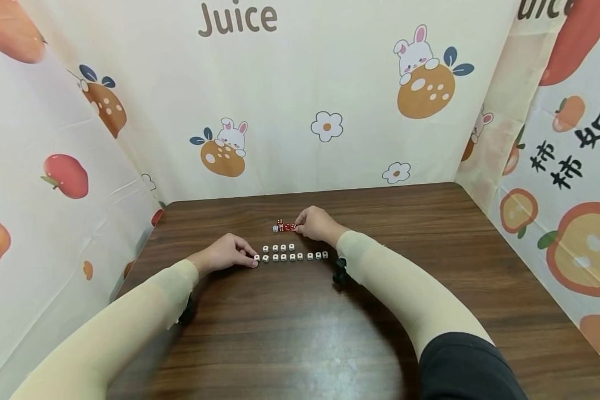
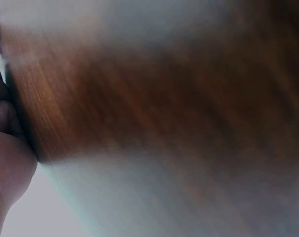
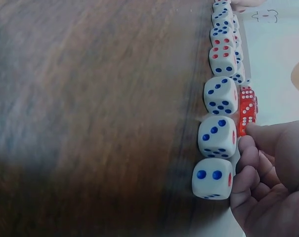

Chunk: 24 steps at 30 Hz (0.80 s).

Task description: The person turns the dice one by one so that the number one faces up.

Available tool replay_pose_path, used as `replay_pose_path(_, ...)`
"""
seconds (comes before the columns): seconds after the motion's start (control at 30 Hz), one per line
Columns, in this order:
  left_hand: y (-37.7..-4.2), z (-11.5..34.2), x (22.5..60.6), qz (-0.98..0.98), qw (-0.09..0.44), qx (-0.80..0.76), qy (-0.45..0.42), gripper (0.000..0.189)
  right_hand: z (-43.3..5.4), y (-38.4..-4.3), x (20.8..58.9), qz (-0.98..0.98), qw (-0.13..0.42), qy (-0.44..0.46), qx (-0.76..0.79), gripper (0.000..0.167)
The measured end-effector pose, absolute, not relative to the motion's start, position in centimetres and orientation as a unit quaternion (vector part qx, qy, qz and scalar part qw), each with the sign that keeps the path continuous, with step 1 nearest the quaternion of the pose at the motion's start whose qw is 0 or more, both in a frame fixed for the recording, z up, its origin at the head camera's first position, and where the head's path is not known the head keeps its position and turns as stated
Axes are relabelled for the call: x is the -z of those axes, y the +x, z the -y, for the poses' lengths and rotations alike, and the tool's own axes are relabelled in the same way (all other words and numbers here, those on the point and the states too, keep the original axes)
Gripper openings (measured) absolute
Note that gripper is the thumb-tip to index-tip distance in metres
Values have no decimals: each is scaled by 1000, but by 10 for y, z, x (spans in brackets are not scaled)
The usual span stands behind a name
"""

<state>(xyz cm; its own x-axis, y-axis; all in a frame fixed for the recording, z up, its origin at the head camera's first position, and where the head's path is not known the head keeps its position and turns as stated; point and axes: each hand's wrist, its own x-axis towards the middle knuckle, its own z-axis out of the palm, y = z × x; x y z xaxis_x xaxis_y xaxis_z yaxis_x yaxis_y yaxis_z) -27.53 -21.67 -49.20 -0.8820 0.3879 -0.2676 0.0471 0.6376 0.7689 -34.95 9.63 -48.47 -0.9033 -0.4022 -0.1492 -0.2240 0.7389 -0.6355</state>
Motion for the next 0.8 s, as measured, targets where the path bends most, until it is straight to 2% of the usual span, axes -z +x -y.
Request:
replay_pose_path(0.3,-275,216,493,-881,207,-407,123,17,-96,-352,484,-931,128,-169,295,25)
replay_pose_path(0.67,-275,218,493,-880,206,-408,127,19,-97,-350,484,-927,138,-181,300,19)
replay_pose_path(0.8,-276,217,493,-881,207,-406,126,18,-98,-350,484,-925,137,-179,305,22)
